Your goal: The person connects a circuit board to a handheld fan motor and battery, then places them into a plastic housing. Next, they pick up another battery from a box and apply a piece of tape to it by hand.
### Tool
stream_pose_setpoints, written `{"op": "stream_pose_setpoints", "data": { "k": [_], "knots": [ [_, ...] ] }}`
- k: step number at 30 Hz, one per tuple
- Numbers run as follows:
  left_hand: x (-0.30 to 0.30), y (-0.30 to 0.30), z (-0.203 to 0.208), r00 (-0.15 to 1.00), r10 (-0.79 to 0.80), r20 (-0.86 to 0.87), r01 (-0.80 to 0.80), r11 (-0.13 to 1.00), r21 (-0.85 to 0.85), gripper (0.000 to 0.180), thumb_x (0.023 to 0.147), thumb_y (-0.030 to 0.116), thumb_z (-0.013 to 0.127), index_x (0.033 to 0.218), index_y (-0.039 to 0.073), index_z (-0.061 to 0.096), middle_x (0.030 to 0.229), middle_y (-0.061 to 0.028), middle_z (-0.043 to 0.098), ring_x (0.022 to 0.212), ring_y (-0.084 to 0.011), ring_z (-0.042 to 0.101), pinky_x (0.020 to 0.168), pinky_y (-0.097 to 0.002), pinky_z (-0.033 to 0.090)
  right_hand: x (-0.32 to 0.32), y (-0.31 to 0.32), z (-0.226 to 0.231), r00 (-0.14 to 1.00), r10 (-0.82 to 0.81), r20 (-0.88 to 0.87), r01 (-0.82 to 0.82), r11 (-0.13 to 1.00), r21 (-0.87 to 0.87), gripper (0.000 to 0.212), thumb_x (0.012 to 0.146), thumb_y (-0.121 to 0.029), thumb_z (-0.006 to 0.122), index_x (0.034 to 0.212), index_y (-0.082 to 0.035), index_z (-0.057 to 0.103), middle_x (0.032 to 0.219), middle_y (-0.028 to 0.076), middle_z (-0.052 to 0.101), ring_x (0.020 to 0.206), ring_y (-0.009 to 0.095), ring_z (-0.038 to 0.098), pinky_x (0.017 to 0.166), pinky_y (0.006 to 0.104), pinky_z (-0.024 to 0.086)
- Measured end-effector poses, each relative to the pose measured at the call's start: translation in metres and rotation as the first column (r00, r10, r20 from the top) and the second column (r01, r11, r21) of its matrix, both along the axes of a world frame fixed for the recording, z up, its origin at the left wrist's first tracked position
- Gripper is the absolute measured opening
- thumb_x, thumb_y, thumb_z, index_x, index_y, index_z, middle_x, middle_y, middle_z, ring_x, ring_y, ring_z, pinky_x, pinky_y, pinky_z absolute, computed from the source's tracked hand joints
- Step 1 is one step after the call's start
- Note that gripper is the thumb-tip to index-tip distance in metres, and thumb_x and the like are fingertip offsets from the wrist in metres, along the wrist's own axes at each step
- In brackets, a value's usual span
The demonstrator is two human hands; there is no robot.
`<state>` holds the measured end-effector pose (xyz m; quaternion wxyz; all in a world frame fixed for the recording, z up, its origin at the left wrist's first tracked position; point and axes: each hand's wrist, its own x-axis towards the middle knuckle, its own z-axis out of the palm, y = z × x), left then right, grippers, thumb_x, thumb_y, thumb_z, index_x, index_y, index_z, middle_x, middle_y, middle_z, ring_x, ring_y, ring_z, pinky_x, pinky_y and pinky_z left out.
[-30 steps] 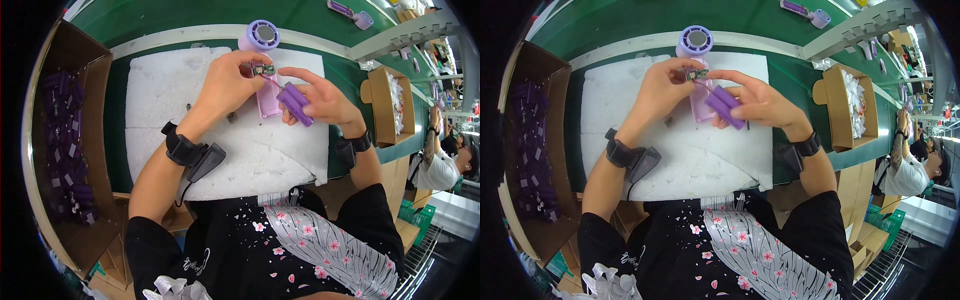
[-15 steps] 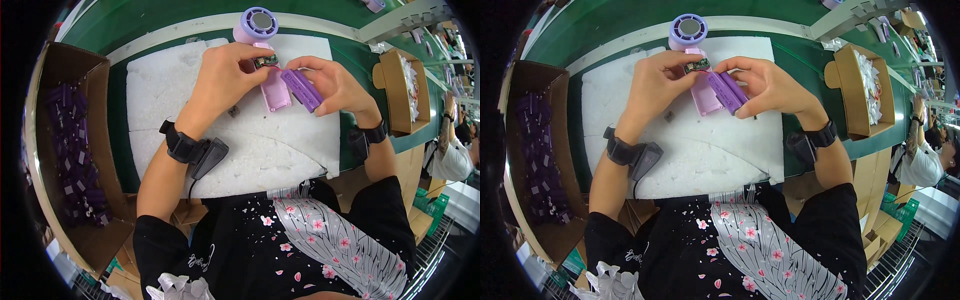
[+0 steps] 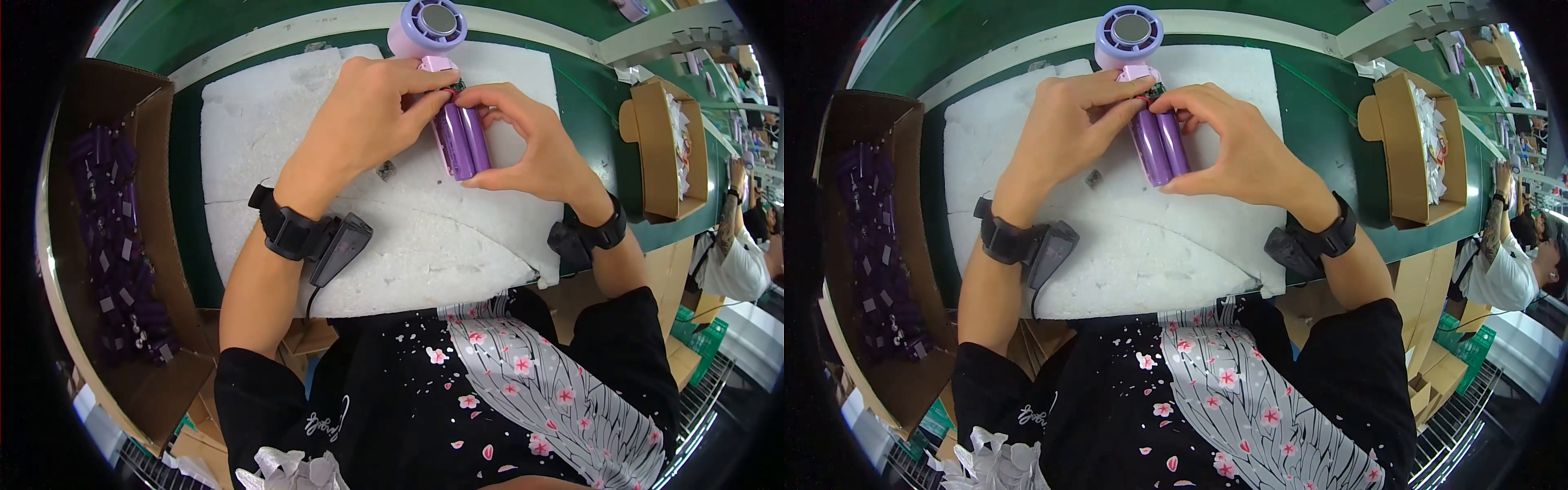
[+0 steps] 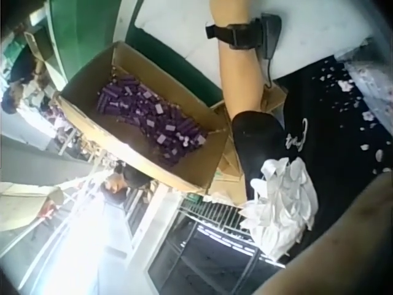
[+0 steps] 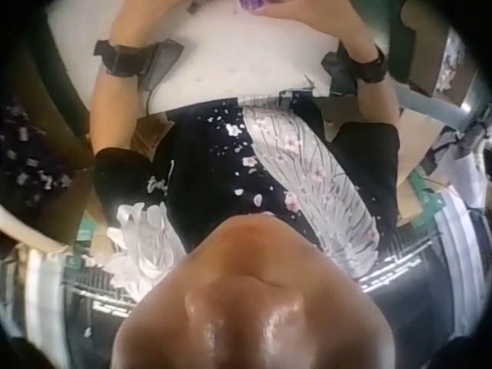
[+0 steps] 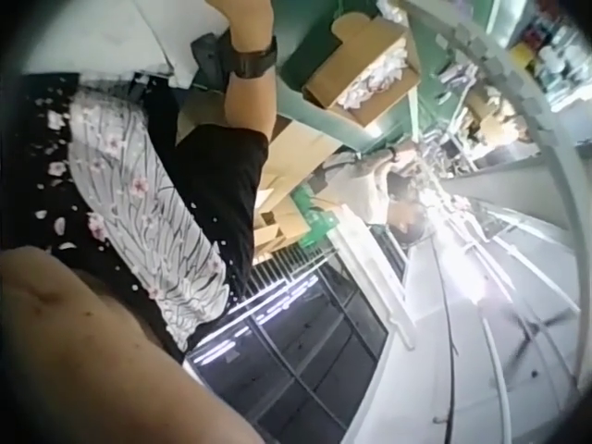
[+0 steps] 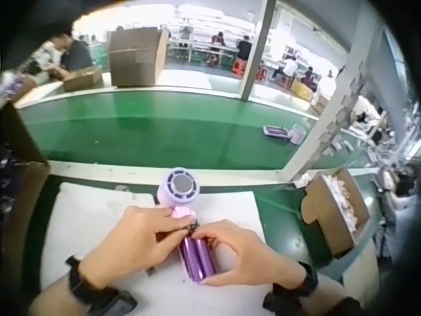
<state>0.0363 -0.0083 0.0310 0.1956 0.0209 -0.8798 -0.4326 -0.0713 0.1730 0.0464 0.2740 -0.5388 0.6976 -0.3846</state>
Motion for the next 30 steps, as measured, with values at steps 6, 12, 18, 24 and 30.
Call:
{"op": "stream_pose_setpoints", "data": {
  "k": [6, 12, 18, 24, 30],
  "knots": [
    [-0.004, -0.004, -0.004, 1.0, -0.023, -0.004, 0.023, 1.0, 0.017, 0.019, 0.078, 0.01, 0.06, 0.095, 0.006, 0.068, 0.075, -0.015, 0.064, 0.059, -0.0267, 0.06, 0.056, -0.0293, 0.048, 0.004, 0.001, 0.002, 0.991, -0.014, -0.133, 0.003, 0.997, -0.077, 0.06, 0.058, -0.007, 0.079, 0.113, -0.002, 0.055, 0.117, 0.01, 0.051, 0.095, 0.019, 0.055, 0.081, 0.0297, 0.048],
    [0.0, -0.004, -0.002, 0.998, -0.061, 0.008, 0.061, 0.998, -0.006, 0.019, 0.08, 0.011, 0.06, 0.096, 0.006, 0.067, 0.076, -0.0149, 0.065, 0.059, -0.0272, 0.06, 0.056, -0.0294, 0.047, 0.01, 0.004, 0.006, 0.984, -0.058, -0.169, 0.039, 0.993, -0.111, 0.055, 0.059, -0.004, 0.078, 0.11, -0.002, 0.056, 0.119, 0.011, 0.052, 0.093, 0.021, 0.058, 0.079, 0.03, 0.053],
    [0.0, -0.005, 0.0, 0.997, -0.054, 0.048, 0.053, 0.999, 0.01, 0.023, 0.078, 0.015, 0.063, 0.099, 0.007, 0.067, 0.075, -0.0146, 0.065, 0.058, -0.0255, 0.06, 0.056, -0.0277, 0.047, 0.013, 0.007, -0.002, 0.976, -0.099, -0.193, 0.078, 0.99, -0.115, 0.049, 0.06, -0.002, 0.077, 0.104, -0.001, 0.057, 0.12, 0.011, 0.051, 0.092, 0.021, 0.059, 0.078, 0.0304, 0.055],
    [-0.001, -0.006, 0.0, 0.975, -0.099, 0.197, 0.073, 0.988, 0.136, 0.036, 0.069, 0.017, 0.073, 0.104, 0.01, 0.066, 0.08, -0.0126, 0.067, 0.063, -0.015, 0.061, 0.062, -0.0249, 0.048, 0.016, -0.002, 0.003, 0.976, -0.159, -0.149, 0.148, 0.985, -0.084, 0.049, 0.058, -0.003, 0.079, 0.101, -0.002, 0.056, 0.117, 0.009, 0.05, 0.088, 0.019, 0.057, 0.074, 0.0282, 0.053],
    [-0.004, -0.01, -0.004, 0.974, -0.081, 0.21, 0.026, 0.967, 0.254, 0.041, 0.063, 0.016, 0.076, 0.102, 0.01, 0.067, 0.078, -0.0136, 0.066, 0.063, -0.0177, 0.063, 0.062, -0.0257, 0.049, 0.007, -0.013, 0.008, 0.988, -0.126, -0.089, 0.119, 0.989, -0.083, 0.057, 0.056, -0.007, 0.081, 0.107, -0.004, 0.056, 0.113, 0.008, 0.05, 0.085, 0.018, 0.055, 0.07, 0.027, 0.05]
  ]
}}
